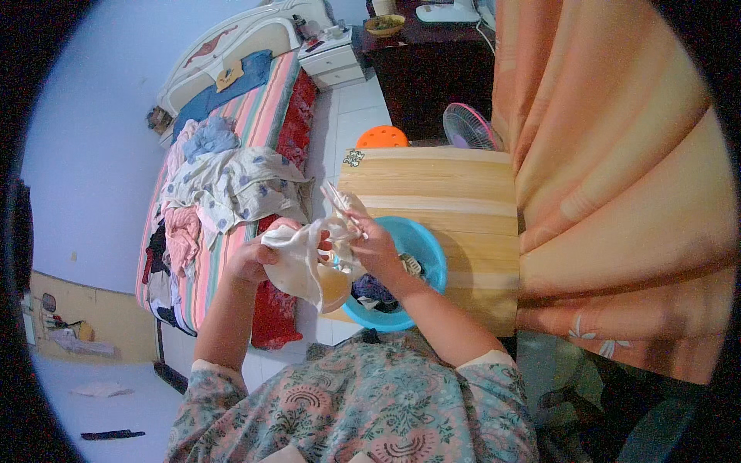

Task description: The person takes various garments, including a black shirt, white underwear, and a purple item, from a blue basin on a table. They place each item onto a hanger and hang it on a clothes rack in the room. A second person is visible in the background, also handling laundry.

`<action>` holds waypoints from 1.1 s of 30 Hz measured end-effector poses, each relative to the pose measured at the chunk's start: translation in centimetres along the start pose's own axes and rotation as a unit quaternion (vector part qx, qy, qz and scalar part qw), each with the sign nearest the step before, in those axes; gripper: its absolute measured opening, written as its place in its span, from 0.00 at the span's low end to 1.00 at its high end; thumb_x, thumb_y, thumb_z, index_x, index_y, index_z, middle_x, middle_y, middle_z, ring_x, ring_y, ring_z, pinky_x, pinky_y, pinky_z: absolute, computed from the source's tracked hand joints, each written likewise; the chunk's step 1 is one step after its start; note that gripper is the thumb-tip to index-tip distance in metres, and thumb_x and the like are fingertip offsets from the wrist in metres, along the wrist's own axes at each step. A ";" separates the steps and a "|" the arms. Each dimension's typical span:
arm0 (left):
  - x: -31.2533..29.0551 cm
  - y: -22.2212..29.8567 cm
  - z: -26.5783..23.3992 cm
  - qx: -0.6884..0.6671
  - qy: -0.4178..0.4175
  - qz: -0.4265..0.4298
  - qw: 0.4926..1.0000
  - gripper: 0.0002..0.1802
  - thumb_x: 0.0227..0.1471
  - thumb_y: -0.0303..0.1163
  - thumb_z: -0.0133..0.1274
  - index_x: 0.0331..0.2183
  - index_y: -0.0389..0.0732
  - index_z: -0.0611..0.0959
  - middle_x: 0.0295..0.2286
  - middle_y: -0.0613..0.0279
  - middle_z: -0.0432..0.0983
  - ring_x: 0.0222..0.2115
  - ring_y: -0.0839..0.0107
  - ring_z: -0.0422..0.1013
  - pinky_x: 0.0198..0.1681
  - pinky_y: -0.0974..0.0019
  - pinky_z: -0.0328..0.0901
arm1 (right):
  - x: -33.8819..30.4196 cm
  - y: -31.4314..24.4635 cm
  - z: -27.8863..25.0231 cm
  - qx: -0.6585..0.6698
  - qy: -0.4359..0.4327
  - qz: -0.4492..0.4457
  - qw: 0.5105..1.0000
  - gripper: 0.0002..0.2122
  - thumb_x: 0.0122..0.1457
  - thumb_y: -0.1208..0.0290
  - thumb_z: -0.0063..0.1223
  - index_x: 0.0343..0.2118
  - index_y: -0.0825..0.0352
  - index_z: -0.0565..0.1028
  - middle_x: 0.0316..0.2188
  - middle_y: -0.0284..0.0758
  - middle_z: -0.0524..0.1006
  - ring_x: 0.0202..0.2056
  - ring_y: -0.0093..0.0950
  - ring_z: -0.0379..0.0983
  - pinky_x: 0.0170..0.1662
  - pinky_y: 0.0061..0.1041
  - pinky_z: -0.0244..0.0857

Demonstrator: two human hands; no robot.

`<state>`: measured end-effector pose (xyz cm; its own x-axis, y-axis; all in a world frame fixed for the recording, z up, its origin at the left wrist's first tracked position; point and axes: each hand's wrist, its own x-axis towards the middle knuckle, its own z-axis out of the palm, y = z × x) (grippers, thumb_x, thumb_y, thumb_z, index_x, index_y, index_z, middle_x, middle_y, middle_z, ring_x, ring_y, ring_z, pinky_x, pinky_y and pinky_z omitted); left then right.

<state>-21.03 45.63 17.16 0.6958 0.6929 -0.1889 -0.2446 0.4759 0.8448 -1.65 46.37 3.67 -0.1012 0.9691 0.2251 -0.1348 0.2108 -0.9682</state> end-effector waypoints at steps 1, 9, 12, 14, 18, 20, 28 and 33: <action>-0.3 0.3 0.3 0.031 0.018 -0.004 0.999 0.35 0.34 0.33 0.49 0.48 0.36 0.63 0.43 0.56 0.65 0.45 0.64 0.62 0.51 0.64 0.55 | 0.3 0.5 -0.3 0.032 0.004 -0.022 0.999 0.19 0.47 0.81 0.47 0.46 0.65 0.68 0.37 0.33 0.73 0.35 0.23 0.69 0.40 0.20 0.63; -4.3 -2.0 -6.9 0.224 0.183 -0.184 0.939 0.33 0.51 0.45 0.41 0.55 0.39 0.57 0.48 0.55 0.59 0.52 0.63 0.54 0.54 0.63 0.50 | 2.1 -4.5 -4.6 0.101 0.087 0.121 0.984 0.17 0.49 0.83 0.41 0.44 0.64 0.69 0.27 0.30 0.72 0.26 0.15 0.66 0.31 0.14 0.61; -4.3 -4.0 -9.0 0.387 0.182 -0.192 0.883 0.30 0.50 0.41 0.43 0.53 0.38 0.59 0.53 0.55 0.51 0.54 0.62 0.50 0.56 0.61 0.48 | 2.3 -6.2 -5.2 0.080 0.077 0.114 0.987 0.17 0.49 0.82 0.40 0.44 0.66 0.69 0.23 0.28 0.72 0.23 0.14 0.63 0.29 0.14 0.60; -4.1 -4.5 -9.2 0.487 0.217 -0.180 0.827 0.30 0.50 0.42 0.43 0.53 0.41 0.60 0.53 0.52 0.47 0.55 0.61 0.47 0.57 0.62 0.45 | 2.5 -6.1 -6.1 0.032 0.026 0.091 0.995 0.16 0.50 0.82 0.41 0.44 0.67 0.69 0.23 0.27 0.72 0.22 0.13 0.62 0.29 0.14 0.59; -3.4 -5.6 -9.6 0.617 0.324 -0.103 0.709 0.31 0.48 0.46 0.42 0.51 0.40 0.64 0.51 0.45 0.53 0.54 0.56 0.49 0.55 0.61 0.48 | 2.3 -8.5 -5.8 0.031 0.043 0.107 0.993 0.15 0.50 0.81 0.45 0.44 0.68 0.68 0.26 0.29 0.73 0.23 0.14 0.62 0.30 0.14 0.59; -2.8 -5.5 -9.2 0.571 0.350 -0.140 0.730 0.31 0.48 0.48 0.42 0.50 0.38 0.66 0.48 0.43 0.59 0.52 0.54 0.53 0.54 0.61 0.51 | 2.2 -9.1 -5.9 -0.011 0.049 0.103 0.993 0.16 0.51 0.80 0.46 0.45 0.69 0.67 0.28 0.31 0.74 0.25 0.14 0.64 0.31 0.14 0.60; -1.5 -6.4 -7.9 -0.014 0.233 0.014 0.972 0.33 0.52 0.55 0.38 0.52 0.42 0.63 0.47 0.56 0.65 0.48 0.60 0.62 0.52 0.60 0.55 | 1.4 -7.3 -6.7 0.015 0.069 0.104 0.992 0.17 0.54 0.77 0.47 0.47 0.71 0.62 0.33 0.36 0.74 0.34 0.21 0.70 0.37 0.19 0.64; 1.1 -4.8 -3.4 -0.271 0.050 0.104 0.956 0.33 0.53 0.56 0.33 0.53 0.46 0.61 0.50 0.55 0.60 0.51 0.56 0.58 0.53 0.51 0.52 | 0.4 2.0 -6.8 -0.007 0.084 0.123 0.989 0.18 0.52 0.74 0.51 0.45 0.73 0.63 0.33 0.37 0.74 0.32 0.22 0.70 0.35 0.20 0.64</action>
<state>-21.42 45.93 11.24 0.5327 0.8384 -0.1151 -0.7031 0.5141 0.4912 4.72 48.00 1.12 0.0352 0.9987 -0.0376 -0.1118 -0.0335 -0.9932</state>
